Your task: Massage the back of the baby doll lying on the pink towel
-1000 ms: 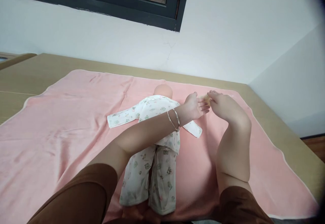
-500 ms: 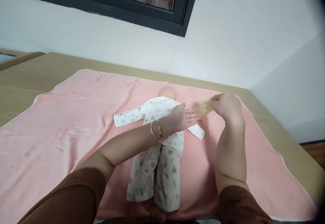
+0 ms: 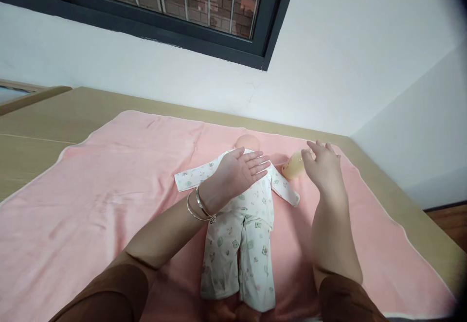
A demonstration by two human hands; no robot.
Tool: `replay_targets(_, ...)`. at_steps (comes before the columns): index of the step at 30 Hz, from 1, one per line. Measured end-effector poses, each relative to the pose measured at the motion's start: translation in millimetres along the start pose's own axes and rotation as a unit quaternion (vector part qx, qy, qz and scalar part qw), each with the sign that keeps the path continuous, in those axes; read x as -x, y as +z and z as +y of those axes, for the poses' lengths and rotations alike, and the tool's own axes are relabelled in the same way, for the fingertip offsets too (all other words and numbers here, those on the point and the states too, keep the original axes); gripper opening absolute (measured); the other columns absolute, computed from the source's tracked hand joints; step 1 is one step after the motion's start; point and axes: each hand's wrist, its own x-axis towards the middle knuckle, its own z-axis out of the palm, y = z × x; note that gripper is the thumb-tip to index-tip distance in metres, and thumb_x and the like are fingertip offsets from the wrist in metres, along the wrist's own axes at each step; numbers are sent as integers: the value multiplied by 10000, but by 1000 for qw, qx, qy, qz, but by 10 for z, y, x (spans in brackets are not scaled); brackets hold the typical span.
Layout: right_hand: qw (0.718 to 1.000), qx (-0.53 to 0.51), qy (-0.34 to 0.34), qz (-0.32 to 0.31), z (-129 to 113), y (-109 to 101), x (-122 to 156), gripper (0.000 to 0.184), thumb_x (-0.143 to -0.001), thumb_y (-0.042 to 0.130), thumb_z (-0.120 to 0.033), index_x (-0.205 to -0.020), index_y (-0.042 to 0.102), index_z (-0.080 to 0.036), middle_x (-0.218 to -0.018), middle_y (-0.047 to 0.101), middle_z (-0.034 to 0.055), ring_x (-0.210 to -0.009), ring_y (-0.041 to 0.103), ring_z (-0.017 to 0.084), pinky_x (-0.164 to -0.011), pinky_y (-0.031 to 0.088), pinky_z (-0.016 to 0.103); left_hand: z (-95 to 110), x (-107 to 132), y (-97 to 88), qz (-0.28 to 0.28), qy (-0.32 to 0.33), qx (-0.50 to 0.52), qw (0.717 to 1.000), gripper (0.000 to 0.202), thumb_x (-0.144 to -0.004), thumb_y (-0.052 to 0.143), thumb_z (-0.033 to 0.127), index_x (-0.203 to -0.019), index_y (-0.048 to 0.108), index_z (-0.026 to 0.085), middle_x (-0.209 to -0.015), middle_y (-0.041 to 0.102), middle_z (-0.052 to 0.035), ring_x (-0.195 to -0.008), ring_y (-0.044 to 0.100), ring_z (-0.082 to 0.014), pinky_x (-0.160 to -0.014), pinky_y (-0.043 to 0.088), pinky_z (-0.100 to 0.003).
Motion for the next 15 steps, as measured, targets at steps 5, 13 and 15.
replay_targets(5,966,-130,-225,-16,-485,58,515,530,-1039,412,-416,-1545,464,-268,-1683,337,132,-1572,280,338,-1242,147,703,-139,136,130,20,-24,-55,998,456,-1020,356,411,-1164,701,150,-1307,713,-164,-1389,564,-266,-1215,391,-432)
replay_targets(13,910,-117,-396,-29,-730,471,948,1031,-982,464,-484,-1606,-285,-150,-1741,3,200,-1593,-15,452,-1193,70,820,-235,362,157,-31,-30,-52,998,332,-974,413,331,-1094,707,234,-945,770,-91,-1140,700,-291,-939,607,-417)
replay_targets(15,900,-127,-416,-31,-747,463,1021,1031,-980,454,-515,-1616,-253,-115,-1735,9,220,-1589,-29,460,-1201,83,812,-282,346,148,-19,-27,-56,998,383,-985,414,407,-1168,693,220,-1032,771,-111,-1216,668,-313,-992,585,-449)
